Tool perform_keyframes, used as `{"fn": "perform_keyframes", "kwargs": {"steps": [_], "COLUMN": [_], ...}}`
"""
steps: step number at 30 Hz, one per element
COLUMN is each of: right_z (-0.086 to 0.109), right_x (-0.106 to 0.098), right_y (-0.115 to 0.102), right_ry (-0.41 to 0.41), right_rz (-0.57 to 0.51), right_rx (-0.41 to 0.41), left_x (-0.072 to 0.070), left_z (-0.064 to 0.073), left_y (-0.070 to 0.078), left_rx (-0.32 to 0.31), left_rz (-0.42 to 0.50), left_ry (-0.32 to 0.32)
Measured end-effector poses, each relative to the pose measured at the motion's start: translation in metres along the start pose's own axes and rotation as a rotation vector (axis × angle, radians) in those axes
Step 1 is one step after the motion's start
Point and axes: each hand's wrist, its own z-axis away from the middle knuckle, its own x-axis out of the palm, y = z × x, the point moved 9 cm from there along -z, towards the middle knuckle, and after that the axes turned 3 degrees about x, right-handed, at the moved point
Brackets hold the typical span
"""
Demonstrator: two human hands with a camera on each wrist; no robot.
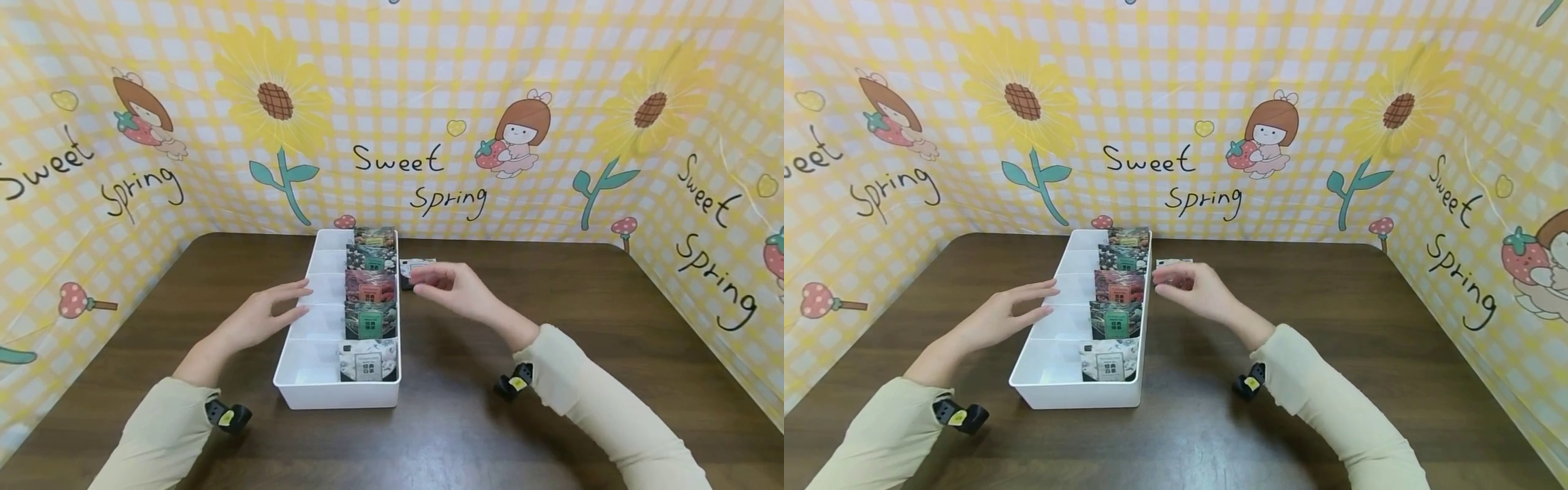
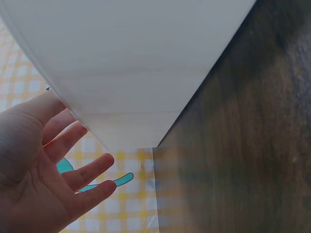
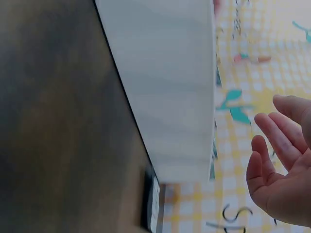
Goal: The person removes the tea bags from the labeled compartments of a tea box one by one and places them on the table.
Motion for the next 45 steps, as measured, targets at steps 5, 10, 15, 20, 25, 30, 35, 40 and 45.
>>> {"fn": "perform_keyframes", "kwargs": {"steps": [5, 10, 15, 20, 25, 30, 35, 40, 45], "right_z": [0.015, 0.024, 0.027, 0.026, 0.024, 0.024, 0.024, 0.026, 0.026], "right_x": [0.026, 0.047, 0.057, 0.062, 0.066, 0.068, 0.068, 0.068, 0.063], "right_y": [-0.008, -0.008, -0.011, -0.014, -0.016, -0.021, -0.022, -0.020, -0.021], "right_ry": [-0.070, -0.124, -0.133, -0.134, -0.149, -0.155, -0.134, -0.107, -0.067], "right_rz": [0.021, 0.051, 0.067, 0.074, 0.100, 0.127, 0.152, 0.158, 0.137], "right_rx": [-0.033, -0.061, -0.075, -0.082, -0.065, -0.067, -0.054, -0.039, -0.046], "left_x": [0.000, 0.000, -0.001, 0.000, 0.000, 0.000, 0.001, 0.001, 0.001], "left_z": [-0.001, -0.002, -0.002, -0.002, -0.002, -0.002, -0.002, -0.001, -0.001], "left_y": [-0.001, -0.001, -0.001, -0.001, -0.001, -0.002, -0.002, -0.002, -0.002], "left_rx": [-0.004, 0.000, -0.002, 0.003, 0.006, -0.001, -0.006, -0.010, -0.017], "left_rz": [0.005, 0.009, 0.011, 0.006, 0.005, 0.006, 0.006, 0.011, 0.014], "left_ry": [-0.003, -0.002, 0.000, 0.001, 0.002, -0.002, -0.004, -0.005, -0.010]}}
